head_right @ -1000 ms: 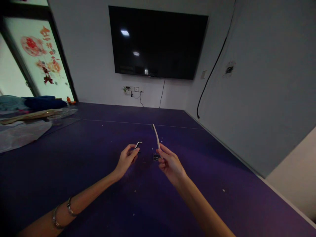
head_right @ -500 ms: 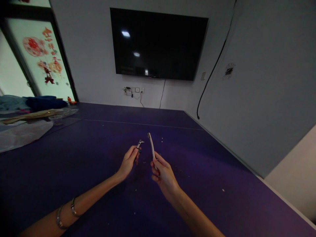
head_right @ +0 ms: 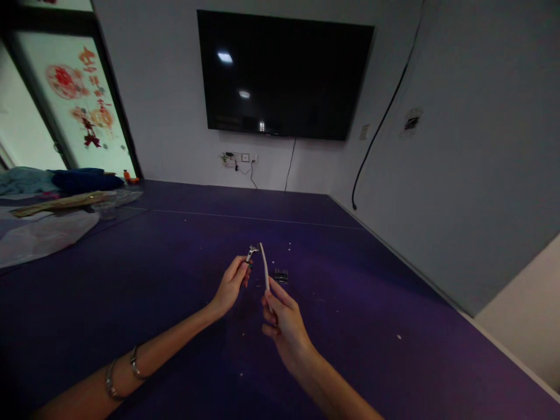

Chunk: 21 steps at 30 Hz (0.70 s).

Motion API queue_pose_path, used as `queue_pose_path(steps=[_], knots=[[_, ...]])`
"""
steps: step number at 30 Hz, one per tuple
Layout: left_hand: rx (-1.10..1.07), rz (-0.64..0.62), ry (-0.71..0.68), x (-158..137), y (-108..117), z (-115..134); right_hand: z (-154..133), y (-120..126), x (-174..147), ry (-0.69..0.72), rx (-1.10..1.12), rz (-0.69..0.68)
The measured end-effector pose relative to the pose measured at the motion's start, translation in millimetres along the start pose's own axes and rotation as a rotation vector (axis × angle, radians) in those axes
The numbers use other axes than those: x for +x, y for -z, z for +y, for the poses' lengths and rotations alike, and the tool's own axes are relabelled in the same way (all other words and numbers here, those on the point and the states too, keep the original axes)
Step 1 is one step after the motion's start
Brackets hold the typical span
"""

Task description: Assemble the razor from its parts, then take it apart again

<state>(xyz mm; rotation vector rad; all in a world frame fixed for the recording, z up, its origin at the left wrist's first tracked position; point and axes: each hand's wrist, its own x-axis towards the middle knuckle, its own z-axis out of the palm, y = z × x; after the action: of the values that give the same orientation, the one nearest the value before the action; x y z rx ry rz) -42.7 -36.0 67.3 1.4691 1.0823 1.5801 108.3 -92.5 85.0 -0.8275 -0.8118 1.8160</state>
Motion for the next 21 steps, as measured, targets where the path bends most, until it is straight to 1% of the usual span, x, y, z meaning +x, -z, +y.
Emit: queue_pose_path(steps=[3,6,11,13,17,21], knots=[[0.006,0.025,-0.017,2.5,2.1,0.3,7.4,-1.9,-4.7,-0.031,0.008,-0.012],[0.005,0.04,-0.019,4.5,3.8,-0.2,10.5,-1.8,-4.7,-0.027,0.031,0.004],[-0.011,0.001,0.001,3.3,3.0,-1.1,2.8,-2.6,5.6,0.026,0.045,-0.016],[-0.007,-0.006,-0.01,3.1,3.0,-0.8,4.0,-4.0,5.1,0.017,0.042,-0.016],[-0.01,0.008,-0.027,4.0,4.4,-0.8,10.4,-5.3,1.0,-0.016,0.052,0.036],[-0.027,-0.018,-0.014,3.2,4.8,-2.0,7.8,-6.5,2.9,0.017,0.068,0.025]])
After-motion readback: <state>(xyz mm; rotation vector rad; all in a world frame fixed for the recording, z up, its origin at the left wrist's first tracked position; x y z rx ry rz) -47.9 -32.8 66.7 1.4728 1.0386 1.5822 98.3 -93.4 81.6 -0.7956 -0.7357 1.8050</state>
